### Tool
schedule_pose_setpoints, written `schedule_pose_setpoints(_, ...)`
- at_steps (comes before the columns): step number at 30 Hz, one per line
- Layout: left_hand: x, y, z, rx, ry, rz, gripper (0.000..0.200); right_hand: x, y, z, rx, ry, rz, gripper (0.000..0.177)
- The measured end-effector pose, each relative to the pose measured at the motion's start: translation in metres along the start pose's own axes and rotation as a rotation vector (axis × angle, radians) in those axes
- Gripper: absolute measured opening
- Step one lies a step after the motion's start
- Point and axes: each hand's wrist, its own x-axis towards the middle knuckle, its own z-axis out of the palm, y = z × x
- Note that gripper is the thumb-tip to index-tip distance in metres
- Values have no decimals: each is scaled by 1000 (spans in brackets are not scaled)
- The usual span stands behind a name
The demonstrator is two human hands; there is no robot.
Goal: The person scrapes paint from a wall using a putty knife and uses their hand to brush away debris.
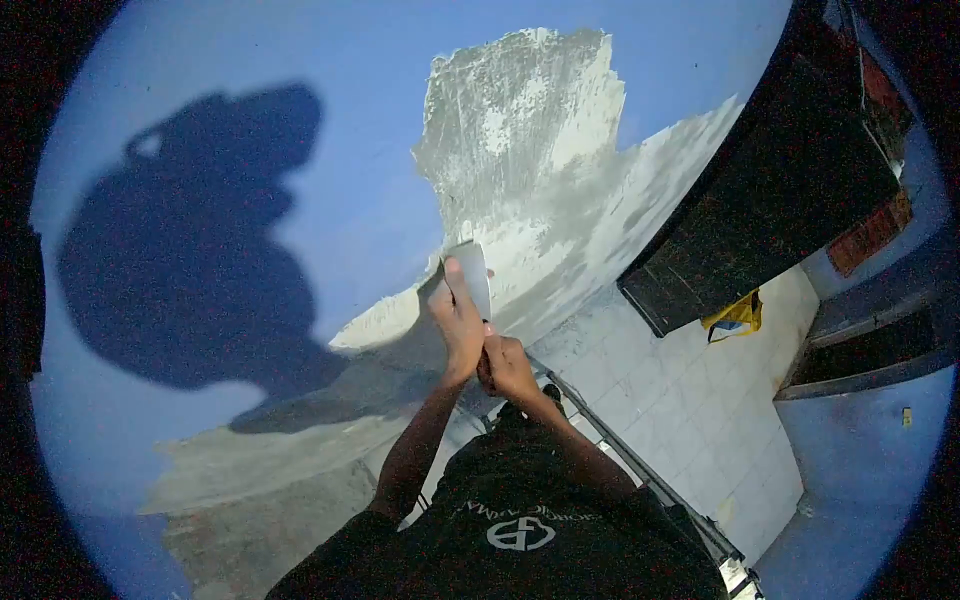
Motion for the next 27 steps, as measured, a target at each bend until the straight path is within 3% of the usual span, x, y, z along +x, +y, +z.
schedule_pose_setpoints(2, -5, -9, 1, -3, 36, -41, 62, -4, 10, -2, 16, 19, 19, 59)
schedule_pose_setpoints(4, 5, 15, 3, -5, 31, 106, 63, 7, -4, 4, -78, 44, -121, 60)
schedule_pose_setpoints(5, 7, 17, 6, 8, 49, 64, 63, 11, 8, -2, -277, 104, -280, 59)
schedule_pose_setpoints(8, 6, 9, 5, 22, 46, 75, 63, 3, -14, -4, -45, -25, -19, 59)
schedule_pose_setpoints(12, 2, -6, 9, -19, 108, 105, 55, 3, 7, 0, -84, 59, -43, 62)
schedule_pose_setpoints(13, 10, 0, 11, 8, 132, 159, 54, 8, 0, 4, -99, 91, -133, 62)
schedule_pose_setpoints(17, 7, 14, 5, 29, 34, 110, 55, 3, -20, -5, -106, -12, -70, 61)
schedule_pose_setpoints(20, 2, -39, 15, 9, 118, 80, 56, 3, 12, -16, -106, 35, -17, 63)
schedule_pose_setpoints(23, 9, 41, 10, -26, 43, 55, 55, 10, -25, -4, -110, 19, -139, 62)
schedule_pose_setpoints(24, -1, 31, 8, -11, 39, 19, 55, 1, -35, 1, -163, 17, -205, 62)
schedule_pose_setpoints(25, -5, 15, 9, 36, 102, 71, 55, -1, -45, -5, -68, -79, -41, 60)
schedule_pose_setpoints(27, 9, -18, 10, 107, 111, 169, 55, 1, -34, -14, -65, -63, -51, 59)
